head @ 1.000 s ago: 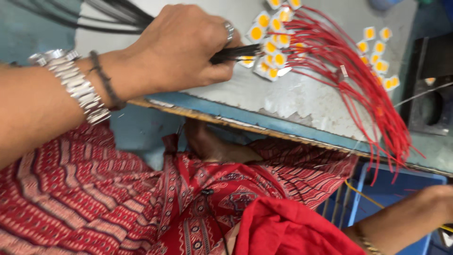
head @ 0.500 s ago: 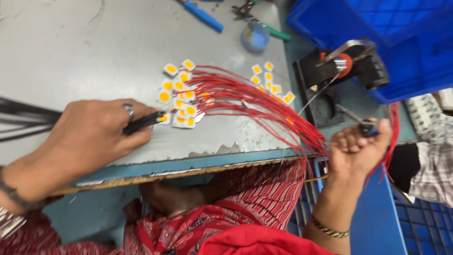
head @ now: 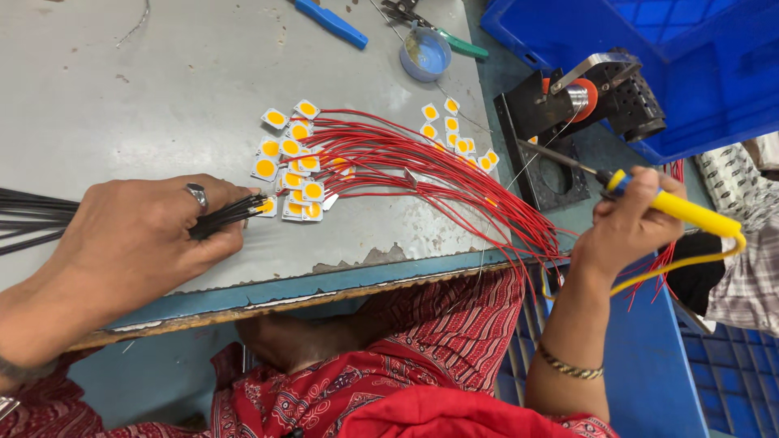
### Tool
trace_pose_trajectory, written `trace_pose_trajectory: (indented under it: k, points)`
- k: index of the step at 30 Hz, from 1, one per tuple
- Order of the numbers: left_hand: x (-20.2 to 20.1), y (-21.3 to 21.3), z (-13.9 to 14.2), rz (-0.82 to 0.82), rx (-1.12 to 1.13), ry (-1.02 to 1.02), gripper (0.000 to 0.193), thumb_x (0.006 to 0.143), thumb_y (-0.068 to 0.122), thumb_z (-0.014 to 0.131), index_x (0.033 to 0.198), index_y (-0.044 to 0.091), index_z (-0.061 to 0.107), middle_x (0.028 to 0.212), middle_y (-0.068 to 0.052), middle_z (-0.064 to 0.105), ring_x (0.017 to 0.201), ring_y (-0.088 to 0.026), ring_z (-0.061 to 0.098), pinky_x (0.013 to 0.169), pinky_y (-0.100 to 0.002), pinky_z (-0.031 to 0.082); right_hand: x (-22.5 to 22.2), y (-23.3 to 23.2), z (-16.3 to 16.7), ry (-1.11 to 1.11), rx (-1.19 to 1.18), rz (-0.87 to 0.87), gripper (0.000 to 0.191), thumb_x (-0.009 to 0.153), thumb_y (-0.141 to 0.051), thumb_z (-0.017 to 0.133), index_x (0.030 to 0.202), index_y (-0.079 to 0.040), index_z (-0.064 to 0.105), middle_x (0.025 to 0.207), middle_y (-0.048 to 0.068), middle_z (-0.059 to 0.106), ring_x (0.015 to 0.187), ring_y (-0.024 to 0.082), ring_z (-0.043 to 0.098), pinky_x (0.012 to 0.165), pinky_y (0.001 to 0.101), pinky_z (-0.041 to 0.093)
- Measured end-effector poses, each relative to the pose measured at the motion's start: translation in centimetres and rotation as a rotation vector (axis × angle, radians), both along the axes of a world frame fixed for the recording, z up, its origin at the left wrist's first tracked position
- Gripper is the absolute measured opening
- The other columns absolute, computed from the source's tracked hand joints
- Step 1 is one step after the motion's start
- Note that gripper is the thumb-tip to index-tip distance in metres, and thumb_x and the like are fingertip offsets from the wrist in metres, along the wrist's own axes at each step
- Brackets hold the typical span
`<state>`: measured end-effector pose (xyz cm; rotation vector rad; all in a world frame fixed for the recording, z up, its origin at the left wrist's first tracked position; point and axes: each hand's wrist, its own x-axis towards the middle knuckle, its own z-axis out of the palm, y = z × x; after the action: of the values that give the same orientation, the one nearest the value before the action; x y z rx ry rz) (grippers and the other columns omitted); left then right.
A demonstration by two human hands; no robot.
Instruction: The person sorts and aligns black wires, cuts them with pliers, dips the wire ends into a small container of paste, and solders the wires onto LED COB modules on the workbench using a soldering iron.
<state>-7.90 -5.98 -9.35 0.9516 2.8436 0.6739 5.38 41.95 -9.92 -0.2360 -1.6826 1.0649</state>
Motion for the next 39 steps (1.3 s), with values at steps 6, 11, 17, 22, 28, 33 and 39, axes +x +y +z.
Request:
trace_pose_trajectory:
  k: [6, 11, 17, 22, 28, 33, 39]
  points:
    - [-0.3, -0.1, -0.5, -0.01, 0.044, -0.001, 0.032, 0.081, 0.031, 0.074, 0.11, 0.019, 0.079, 0.091, -0.001, 0.076, 0.064, -0.024, 0.07, 0.057, -0.038, 0.053, -2.4, -0.1, 0.3, -0.111, 0.088, 0.042, 0.021, 0.117, -0.017, 0.067, 0.106, 0.0, 0.06, 0.086, 0.005, 0.061, 0.054, 0.006, 0.051, 0.045, 0.0192, 0.037]
    - [-0.6, -0.2, -0.8, -0.025, 0.064, 0.016, 0.031, 0.081, 0.03, 0.075, 0.108, 0.018, 0.08, 0.094, -0.001, 0.077, 0.064, -0.023, 0.071, 0.057, -0.037, 0.054, -3.6, -0.3, 0.1, -0.136, 0.088, 0.072, 0.022, 0.116, -0.018, 0.069, 0.107, 0.0, 0.06, 0.088, 0.005, 0.063, 0.054, 0.006, 0.054, 0.046, 0.0187, 0.038]
    - [-0.8, -0.2, -0.8, -0.027, 0.062, 0.011, 0.029, 0.08, 0.028, 0.075, 0.106, 0.017, 0.08, 0.096, 0.002, 0.077, 0.062, -0.021, 0.07, 0.055, -0.036, 0.053, -4.0, -0.3, -0.2, -0.163, 0.105, 0.063, 0.022, 0.117, -0.018, 0.071, 0.109, 0.0, 0.061, 0.083, 0.005, 0.062, 0.057, 0.006, 0.055, 0.049, 0.0189, 0.041]
    - [-0.9, -0.1, -0.6, -0.018, 0.071, -0.006, 0.028, 0.08, 0.028, 0.075, 0.105, 0.018, 0.08, 0.094, 0.002, 0.077, 0.061, -0.021, 0.07, 0.054, -0.036, 0.053, -4.0, -0.1, -0.2, -0.172, 0.112, 0.061, 0.022, 0.117, -0.018, 0.07, 0.108, -0.001, 0.061, 0.085, 0.005, 0.062, 0.055, 0.006, 0.055, 0.047, 0.0185, 0.04]
    - [-0.9, 0.0, -0.6, -0.012, 0.056, -0.009, 0.029, 0.08, 0.028, 0.076, 0.107, 0.018, 0.08, 0.093, 0.001, 0.077, 0.064, -0.021, 0.071, 0.056, -0.036, 0.054, -4.0, 0.4, -0.2, -0.153, 0.139, 0.113, 0.023, 0.118, -0.016, 0.072, 0.109, 0.001, 0.059, 0.084, 0.006, 0.062, 0.057, 0.007, 0.055, 0.049, 0.0189, 0.041]
    - [-0.9, -0.1, -0.7, -0.017, 0.08, -0.012, 0.029, 0.079, 0.028, 0.076, 0.107, 0.018, 0.08, 0.093, 0.001, 0.077, 0.063, -0.021, 0.07, 0.055, -0.035, 0.053, -3.9, 0.4, 0.2, -0.194, 0.242, 0.112, 0.025, 0.118, -0.014, 0.073, 0.106, 0.003, 0.06, 0.088, 0.007, 0.064, 0.059, 0.008, 0.057, 0.052, 0.019, 0.043]
    - [-1.0, 0.1, -0.3, -0.021, 0.034, -0.028, 0.032, 0.08, 0.03, 0.076, 0.111, 0.021, 0.08, 0.087, 0.0, 0.076, 0.063, -0.022, 0.07, 0.057, -0.035, 0.054, -3.0, 0.3, 1.2, -0.165, 0.214, 0.076, 0.026, 0.122, -0.016, 0.071, 0.108, 0.002, 0.06, 0.081, 0.006, 0.06, 0.057, 0.008, 0.053, 0.05, 0.021, 0.039]
